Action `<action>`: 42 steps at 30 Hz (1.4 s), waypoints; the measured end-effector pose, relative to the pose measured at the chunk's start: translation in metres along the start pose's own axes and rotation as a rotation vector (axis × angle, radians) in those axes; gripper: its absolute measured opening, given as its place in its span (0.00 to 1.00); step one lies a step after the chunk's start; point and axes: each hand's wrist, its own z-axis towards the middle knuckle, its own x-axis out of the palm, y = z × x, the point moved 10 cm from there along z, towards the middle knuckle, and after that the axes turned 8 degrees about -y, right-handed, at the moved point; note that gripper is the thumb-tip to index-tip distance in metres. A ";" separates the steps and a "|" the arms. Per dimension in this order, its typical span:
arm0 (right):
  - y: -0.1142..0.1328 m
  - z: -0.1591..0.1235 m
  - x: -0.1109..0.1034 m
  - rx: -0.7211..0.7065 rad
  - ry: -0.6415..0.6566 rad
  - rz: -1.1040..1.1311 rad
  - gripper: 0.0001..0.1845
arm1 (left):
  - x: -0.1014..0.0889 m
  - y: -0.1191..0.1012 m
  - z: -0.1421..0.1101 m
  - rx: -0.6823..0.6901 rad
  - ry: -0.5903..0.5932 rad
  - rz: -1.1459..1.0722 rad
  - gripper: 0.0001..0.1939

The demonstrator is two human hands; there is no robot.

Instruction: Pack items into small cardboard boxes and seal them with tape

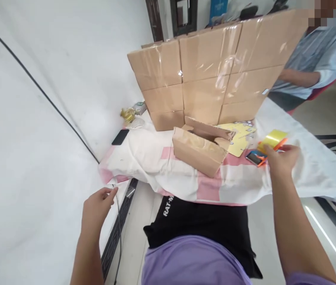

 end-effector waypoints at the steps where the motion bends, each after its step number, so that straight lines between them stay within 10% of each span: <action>1: 0.001 -0.020 -0.007 -0.041 -0.026 0.005 0.16 | -0.006 0.004 -0.002 -0.032 -0.008 -0.078 0.22; 5: -0.010 -0.157 -0.001 -0.106 0.235 0.045 0.07 | -0.014 0.011 -0.012 -0.094 0.040 -0.525 0.19; 10: -0.022 -0.377 0.042 0.024 1.072 0.083 0.14 | -0.007 -0.005 -0.025 -0.036 0.133 -0.765 0.19; 15: -0.022 -0.506 0.028 0.467 1.932 0.113 0.24 | 0.016 -0.023 -0.048 0.008 0.225 -0.841 0.23; 20: -0.014 -0.505 0.055 1.067 1.812 0.343 0.38 | 0.067 -0.055 -0.102 0.142 0.502 -0.831 0.21; 25: 0.004 -0.442 0.103 1.045 1.370 0.609 0.22 | 0.096 -0.083 -0.147 0.369 0.607 -0.723 0.13; 34: 0.048 -0.352 0.096 0.502 1.063 0.569 0.14 | 0.127 -0.095 -0.139 0.309 0.630 -0.874 0.16; 42: 0.109 -0.308 0.051 -0.752 0.745 0.260 0.13 | 0.123 -0.102 -0.135 0.344 0.625 -0.882 0.14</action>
